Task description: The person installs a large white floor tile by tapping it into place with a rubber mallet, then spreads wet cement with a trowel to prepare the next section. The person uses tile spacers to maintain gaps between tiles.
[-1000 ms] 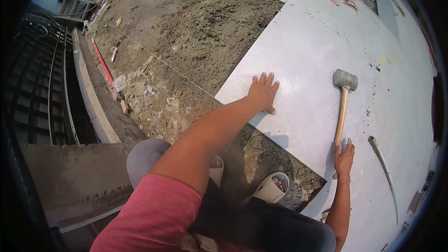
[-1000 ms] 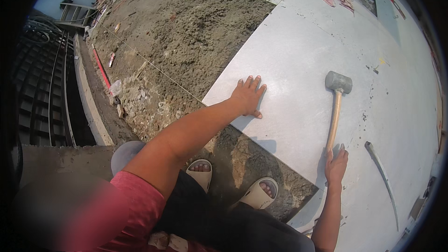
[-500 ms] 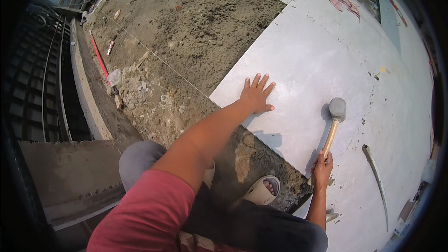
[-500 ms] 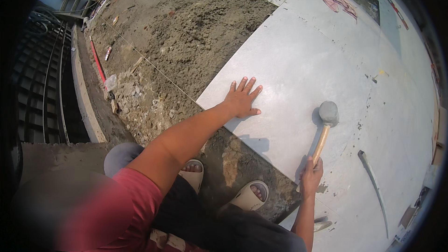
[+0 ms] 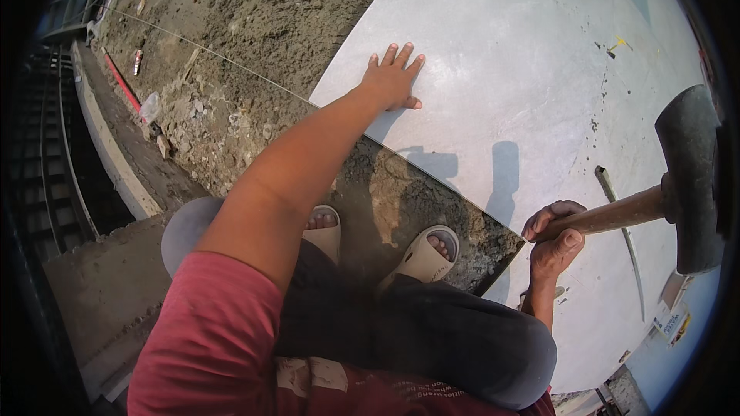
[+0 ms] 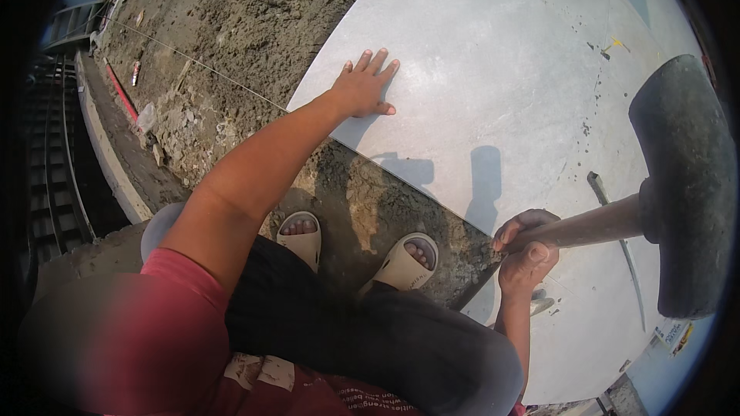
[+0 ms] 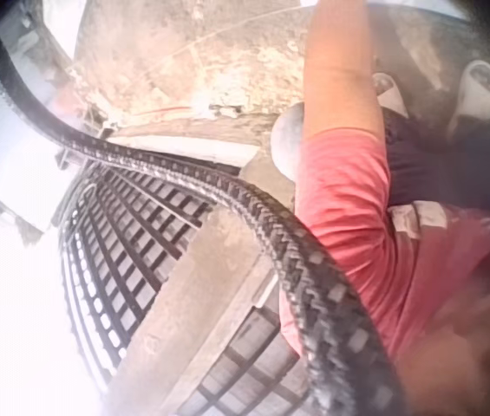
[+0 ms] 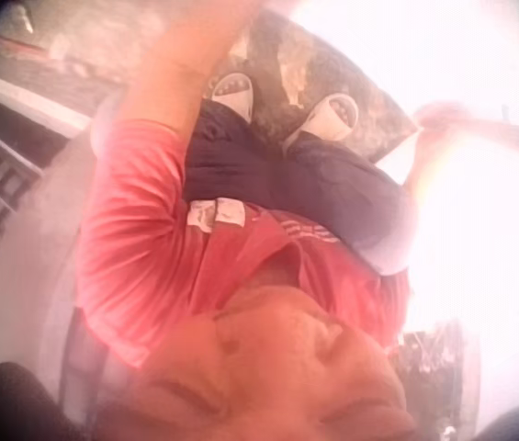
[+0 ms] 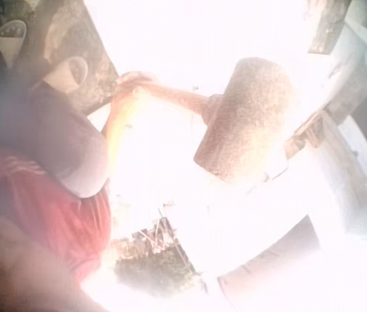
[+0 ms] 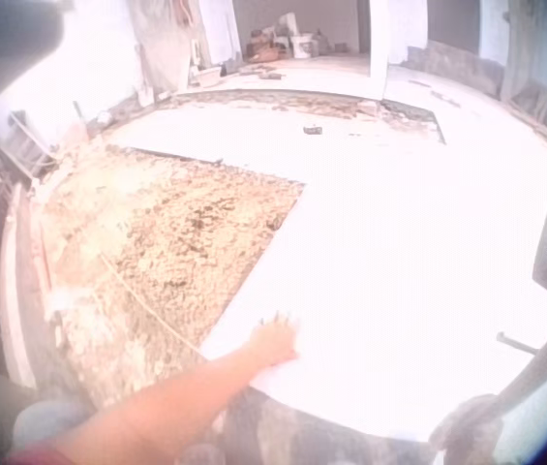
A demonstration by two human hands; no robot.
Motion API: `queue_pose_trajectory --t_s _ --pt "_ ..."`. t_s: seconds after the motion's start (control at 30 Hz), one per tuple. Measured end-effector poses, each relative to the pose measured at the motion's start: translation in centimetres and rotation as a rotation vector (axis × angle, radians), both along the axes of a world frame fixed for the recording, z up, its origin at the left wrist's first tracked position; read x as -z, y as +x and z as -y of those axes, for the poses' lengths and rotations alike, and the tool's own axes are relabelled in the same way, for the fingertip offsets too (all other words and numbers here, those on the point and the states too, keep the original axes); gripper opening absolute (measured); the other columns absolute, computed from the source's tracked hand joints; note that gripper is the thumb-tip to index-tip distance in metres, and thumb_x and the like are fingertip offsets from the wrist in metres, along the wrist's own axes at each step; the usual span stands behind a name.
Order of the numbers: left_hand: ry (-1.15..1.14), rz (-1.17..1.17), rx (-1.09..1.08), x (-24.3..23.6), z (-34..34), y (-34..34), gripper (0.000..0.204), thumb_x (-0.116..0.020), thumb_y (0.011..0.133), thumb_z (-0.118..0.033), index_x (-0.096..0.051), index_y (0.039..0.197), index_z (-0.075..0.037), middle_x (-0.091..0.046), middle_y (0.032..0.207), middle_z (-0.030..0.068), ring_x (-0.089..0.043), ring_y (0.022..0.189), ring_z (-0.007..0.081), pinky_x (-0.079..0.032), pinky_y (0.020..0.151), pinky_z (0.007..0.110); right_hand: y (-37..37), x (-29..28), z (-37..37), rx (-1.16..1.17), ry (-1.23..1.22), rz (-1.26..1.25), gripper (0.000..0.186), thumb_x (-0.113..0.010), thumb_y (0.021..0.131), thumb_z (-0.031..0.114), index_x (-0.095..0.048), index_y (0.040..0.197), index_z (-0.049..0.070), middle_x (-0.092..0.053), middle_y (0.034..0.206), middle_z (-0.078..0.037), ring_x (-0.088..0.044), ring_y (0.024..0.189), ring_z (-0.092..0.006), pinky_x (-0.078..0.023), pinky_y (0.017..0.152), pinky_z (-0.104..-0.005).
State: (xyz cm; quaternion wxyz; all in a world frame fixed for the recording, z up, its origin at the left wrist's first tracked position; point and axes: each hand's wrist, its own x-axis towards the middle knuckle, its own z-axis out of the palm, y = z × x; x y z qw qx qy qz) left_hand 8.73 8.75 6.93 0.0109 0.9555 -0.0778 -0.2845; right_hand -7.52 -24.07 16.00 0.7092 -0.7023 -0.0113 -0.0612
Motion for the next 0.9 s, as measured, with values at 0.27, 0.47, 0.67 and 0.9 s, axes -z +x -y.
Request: queue_pose_trajectory --t_s 0.27,0.47,0.67,0.9 --pt "-0.009 0.046 -0.035 0.4 0.1 -0.3 0.099 -0.064 0.085 -0.062 -0.009 0.159 -0.027 -0.002 0.166 0.0078 -0.005 0.153 0.0309 -0.019 0.121 0.052 -0.4 0.8 1.4 -0.194 -0.34 -0.545 0.046 -0.049 0.102 0.049 -0.051 0.083 0.007 -0.047 0.062 0.001 -0.044 0.052 -0.0069 -0.035 0.045 -0.0239" --pt "-0.018 -0.007 -0.057 0.0 0.2 0.0 0.099 -0.065 0.085 -0.06 -0.008 0.159 -0.027 -0.001 0.166 0.0073 -0.004 0.153 0.0295 -0.019 0.122 0.051 -2.9 3.5 0.8 -0.178 -0.159 -0.082 0.059 -0.055 0.094 0.06 -0.051 0.093 0.001 -0.053 0.071 -0.008 -0.049 0.057 -0.0143 -0.039 0.05 -0.0269" --pt "0.025 0.011 -0.055 -0.2 0.5 -0.1 0.1 -0.065 0.085 -0.059 -0.007 0.159 -0.026 -0.001 0.166 0.0069 -0.005 0.153 0.0293 -0.019 0.122 0.051 -2.1 1.1 4.3 -0.16 -0.413 -0.558 0.047 -0.044 0.104 0.047 -0.052 0.083 0.006 -0.046 0.056 0.0 -0.042 0.047 -0.0083 -0.033 0.044 -0.0252" --pt "0.049 -0.014 -0.054 0.4 0.8 0.4 0.104 -0.067 0.084 -0.059 -0.005 0.159 -0.026 0.001 0.166 0.0084 -0.005 0.152 0.0318 -0.02 0.121 0.054 -5.7 2.7 3.5 0.06 -0.188 -0.187 0.063 -0.048 0.094 0.067 -0.047 0.088 0.005 -0.051 0.064 -0.005 -0.05 0.052 -0.0146 -0.043 0.047 -0.0287"
